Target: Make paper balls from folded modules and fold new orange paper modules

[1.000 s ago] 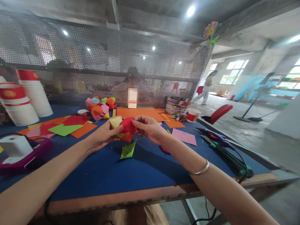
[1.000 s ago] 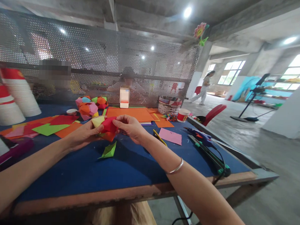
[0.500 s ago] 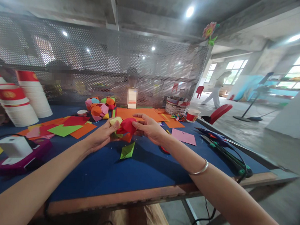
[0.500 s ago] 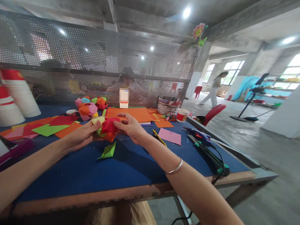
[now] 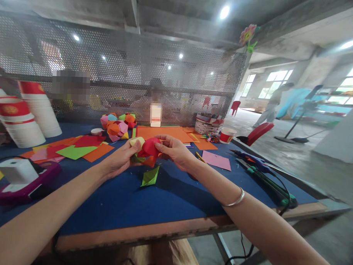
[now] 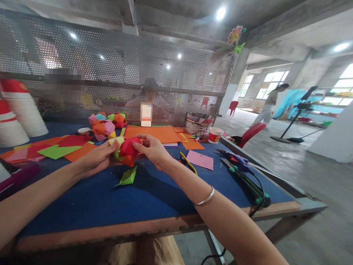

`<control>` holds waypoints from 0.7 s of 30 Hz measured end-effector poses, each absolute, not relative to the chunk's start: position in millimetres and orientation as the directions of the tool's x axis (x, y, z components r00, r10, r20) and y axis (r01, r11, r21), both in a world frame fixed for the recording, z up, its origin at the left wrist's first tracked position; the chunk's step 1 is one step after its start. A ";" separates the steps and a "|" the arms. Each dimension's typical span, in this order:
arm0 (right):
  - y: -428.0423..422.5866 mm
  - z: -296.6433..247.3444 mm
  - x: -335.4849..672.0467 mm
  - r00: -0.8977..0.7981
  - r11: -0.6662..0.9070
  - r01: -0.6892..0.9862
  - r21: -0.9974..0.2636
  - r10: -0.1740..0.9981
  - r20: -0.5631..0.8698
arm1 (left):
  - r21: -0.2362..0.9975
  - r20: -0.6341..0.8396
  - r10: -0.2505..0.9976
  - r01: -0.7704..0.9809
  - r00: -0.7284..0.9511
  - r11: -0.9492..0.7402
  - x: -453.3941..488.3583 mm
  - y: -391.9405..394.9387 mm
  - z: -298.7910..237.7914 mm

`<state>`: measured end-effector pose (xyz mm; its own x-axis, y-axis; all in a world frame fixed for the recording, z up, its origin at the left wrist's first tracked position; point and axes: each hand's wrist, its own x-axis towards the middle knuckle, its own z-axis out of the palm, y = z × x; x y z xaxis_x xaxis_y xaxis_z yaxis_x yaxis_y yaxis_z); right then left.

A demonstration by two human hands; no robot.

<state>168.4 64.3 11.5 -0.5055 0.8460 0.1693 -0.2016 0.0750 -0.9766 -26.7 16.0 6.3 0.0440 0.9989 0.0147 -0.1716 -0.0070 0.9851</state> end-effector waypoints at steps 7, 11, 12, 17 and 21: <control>63.9 9.8 166.7 -0.479 0.193 -0.105 -0.976 0.850 0.220 | 0.984 0.086 0.985 -0.169 0.150 -0.061 -29.4 18.4 3.4; 64.3 4.6 164.0 -0.402 0.240 -0.095 -0.966 0.879 0.257 | 0.979 0.093 0.983 -0.197 0.161 -0.060 -28.8 19.2 5.1; 64.4 3.1 163.0 -0.373 0.262 -0.101 -0.960 0.885 0.280 | 0.976 0.084 0.983 -0.212 0.161 -0.049 -27.7 18.5 6.3; 63.9 -2.0 158.3 -0.278 0.428 -0.079 -0.900 0.858 0.432 | 0.954 0.016 0.992 -0.300 0.125 0.022 -22.0 14.5 12.2; 58.4 0.6 157.4 -0.215 0.465 -0.056 -0.884 0.858 0.465 | 0.935 -0.001 0.994 -0.352 0.105 0.039 -23.1 13.9 13.8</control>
